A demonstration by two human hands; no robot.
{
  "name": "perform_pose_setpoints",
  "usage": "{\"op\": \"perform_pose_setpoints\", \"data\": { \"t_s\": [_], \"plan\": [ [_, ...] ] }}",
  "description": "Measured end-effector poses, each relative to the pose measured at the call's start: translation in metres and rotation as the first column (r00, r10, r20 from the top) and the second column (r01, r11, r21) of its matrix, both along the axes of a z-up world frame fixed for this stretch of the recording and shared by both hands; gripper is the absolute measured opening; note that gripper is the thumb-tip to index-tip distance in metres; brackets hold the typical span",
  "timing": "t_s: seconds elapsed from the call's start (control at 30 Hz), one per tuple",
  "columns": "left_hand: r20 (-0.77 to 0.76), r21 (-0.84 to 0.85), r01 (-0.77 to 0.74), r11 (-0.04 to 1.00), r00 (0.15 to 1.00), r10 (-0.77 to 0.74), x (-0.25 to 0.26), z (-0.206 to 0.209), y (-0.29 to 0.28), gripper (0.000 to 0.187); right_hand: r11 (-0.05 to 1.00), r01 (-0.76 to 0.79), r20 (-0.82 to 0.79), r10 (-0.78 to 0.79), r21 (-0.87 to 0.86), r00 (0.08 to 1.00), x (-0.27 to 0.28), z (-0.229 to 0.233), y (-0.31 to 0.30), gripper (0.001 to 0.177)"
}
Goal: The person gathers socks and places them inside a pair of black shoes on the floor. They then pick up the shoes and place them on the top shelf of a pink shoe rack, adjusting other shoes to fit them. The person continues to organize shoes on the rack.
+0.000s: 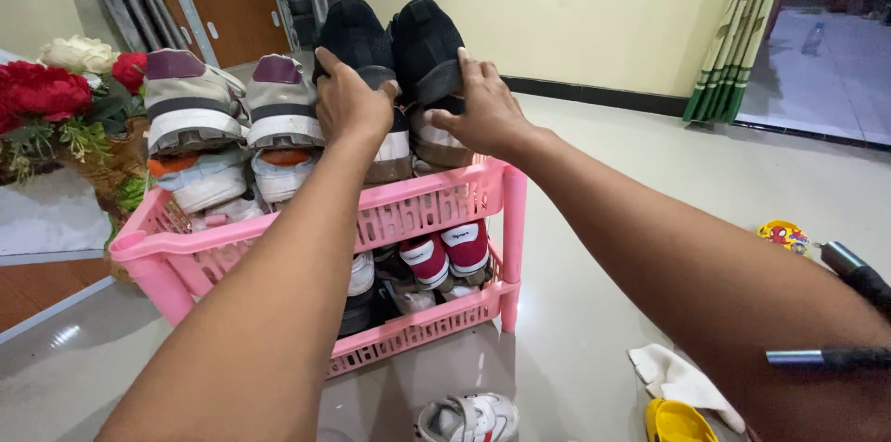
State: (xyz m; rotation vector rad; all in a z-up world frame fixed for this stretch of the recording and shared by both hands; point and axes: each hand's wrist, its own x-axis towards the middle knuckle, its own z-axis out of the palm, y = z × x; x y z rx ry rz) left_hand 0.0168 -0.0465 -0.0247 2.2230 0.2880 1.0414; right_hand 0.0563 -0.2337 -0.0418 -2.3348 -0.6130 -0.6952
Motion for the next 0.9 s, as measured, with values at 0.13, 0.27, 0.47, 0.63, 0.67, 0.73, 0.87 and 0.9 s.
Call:
{"op": "perform_pose_setpoints", "data": {
  "t_s": [0.13, 0.27, 0.47, 0.63, 0.67, 0.73, 0.87, 0.9],
  "plan": [
    [-0.024, -0.032, 0.001, 0.999, 1.000, -0.002, -0.011, 0.006, -0.004, 0.100, 1.000, -0.013, -0.005, 0.013, -0.004, 1.000, 0.002, 0.000, -0.001, 0.101],
    [-0.004, -0.036, -0.037, 0.999, 0.999, 0.036, 0.017, -0.008, 0.006, 0.101, 0.996, -0.071, 0.021, 0.070, 0.046, 0.997, -0.014, 0.001, 0.000, 0.099],
    [-0.006, -0.046, 0.013, 0.999, 1.000, -0.013, 0.006, -0.011, 0.007, 0.092, 0.997, -0.072, -0.032, 0.071, -0.020, 0.997, -0.017, -0.010, 0.000, 0.096],
    [0.007, -0.062, 0.028, 0.998, 1.000, -0.028, 0.000, -0.019, 0.012, 0.080, 0.989, -0.112, -0.032, 0.115, 0.099, 0.993, -0.027, -0.010, 0.001, 0.098],
    [0.017, -0.048, 0.042, 0.998, 0.999, -0.041, -0.001, -0.023, 0.014, 0.078, 0.980, -0.129, -0.033, 0.136, 0.153, 0.990, -0.028, -0.011, 0.000, 0.098],
    [0.015, -0.092, 0.073, 0.993, 0.997, -0.072, -0.018, -0.030, 0.008, 0.084, 0.980, -0.119, -0.067, 0.131, 0.163, 0.989, -0.031, -0.019, -0.003, 0.100],
    [-0.077, -0.077, 0.095, 0.993, 0.992, -0.100, -0.045, -0.040, 0.005, 0.089, 0.992, -0.037, -0.140, 0.054, 0.121, 0.989, -0.035, -0.028, -0.003, 0.103],
    [-0.080, -0.079, 0.094, 0.992, 0.992, -0.100, -0.047, -0.046, 0.002, 0.089, 0.992, -0.036, -0.144, 0.054, 0.120, 0.988, -0.033, -0.032, -0.002, 0.103]
  ]
}}
